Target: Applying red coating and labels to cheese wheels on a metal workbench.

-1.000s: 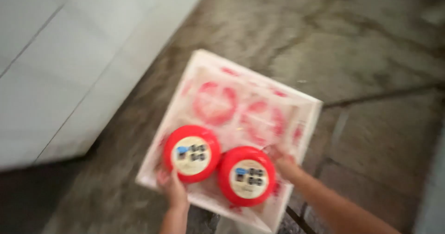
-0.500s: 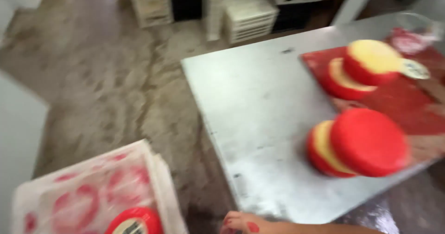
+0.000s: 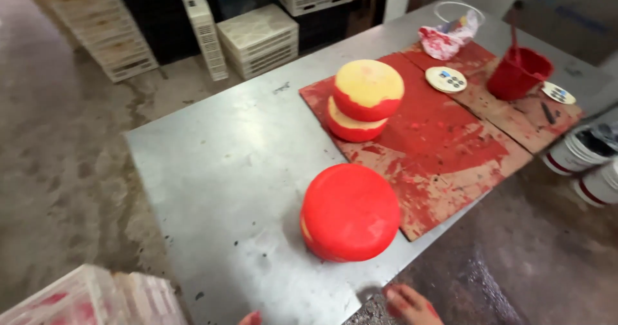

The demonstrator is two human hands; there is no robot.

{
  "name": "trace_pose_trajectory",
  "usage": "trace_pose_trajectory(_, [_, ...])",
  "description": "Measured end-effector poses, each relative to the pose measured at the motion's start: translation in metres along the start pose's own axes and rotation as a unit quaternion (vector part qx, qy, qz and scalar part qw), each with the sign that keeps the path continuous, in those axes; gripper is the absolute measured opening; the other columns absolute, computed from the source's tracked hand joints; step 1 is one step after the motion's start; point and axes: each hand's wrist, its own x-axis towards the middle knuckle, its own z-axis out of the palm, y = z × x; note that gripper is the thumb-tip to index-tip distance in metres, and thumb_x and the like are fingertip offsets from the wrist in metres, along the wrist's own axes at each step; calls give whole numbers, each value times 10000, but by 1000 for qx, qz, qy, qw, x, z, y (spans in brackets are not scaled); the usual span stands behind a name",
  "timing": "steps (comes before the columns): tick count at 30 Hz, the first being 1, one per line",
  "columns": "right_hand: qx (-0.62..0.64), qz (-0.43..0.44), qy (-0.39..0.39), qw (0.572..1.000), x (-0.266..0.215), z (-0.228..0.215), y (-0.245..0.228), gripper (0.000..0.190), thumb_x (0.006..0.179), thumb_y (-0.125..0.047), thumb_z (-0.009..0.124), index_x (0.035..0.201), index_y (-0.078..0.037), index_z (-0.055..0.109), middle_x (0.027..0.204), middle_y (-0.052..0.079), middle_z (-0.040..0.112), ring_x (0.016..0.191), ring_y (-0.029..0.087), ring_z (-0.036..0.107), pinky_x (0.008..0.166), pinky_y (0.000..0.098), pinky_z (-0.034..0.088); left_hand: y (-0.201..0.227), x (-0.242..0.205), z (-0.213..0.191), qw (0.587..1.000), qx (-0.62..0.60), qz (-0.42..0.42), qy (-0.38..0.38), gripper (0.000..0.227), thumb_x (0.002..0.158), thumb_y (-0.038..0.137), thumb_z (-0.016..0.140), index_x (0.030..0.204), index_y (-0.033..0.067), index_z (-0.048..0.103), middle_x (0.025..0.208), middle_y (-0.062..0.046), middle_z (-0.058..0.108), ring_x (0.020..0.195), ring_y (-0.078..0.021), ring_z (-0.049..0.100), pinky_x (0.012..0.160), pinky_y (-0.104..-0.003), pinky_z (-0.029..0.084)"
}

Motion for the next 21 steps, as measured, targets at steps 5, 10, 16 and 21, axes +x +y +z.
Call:
trace_pose_trajectory(5, [256,-49,-37,965,33,-29,-30,517,971,-381,513,1263,16,670,1211,214,710,1032,373,722,916,448,592,-101,252,-51,983,24,-166,-69,342,806,308,873,831,42,659,644,-84,545,450,-239,491,440,-336,329])
trace_pose_trajectory(10, [227,-73,-6,971,20,-47,-69,478,970,-318,536,1377,-93,645,1305,156,679,1041,304,709,891,418,579,-112,214,-38,954,245,79,-155,641,854,416,666,1470,248,614,1352,-148,707,920,-294,651,811,-393,519])
trace_pose_trajectory(16, [27,-91,-59,994,22,-68,-150,856,799,-567,537,1578,-259,362,1439,-8,642,1203,206,668,867,386,570,-26,130,57,876,371,268,-153,777,848,563,508,1563,263,460,1409,-17,695,978,-147,694,791,-304,581])
trace_pose_trajectory(21, [-72,-212,-125,967,70,-72,-176,853,752,-625,689,1458,-197,477,1297,-1,761,1169,130,732,1015,315,593,31,69,149,913,339,191,-124,689,937,515,402,1585,281,404,1549,42,531,1296,-193,624,778,-414,659])
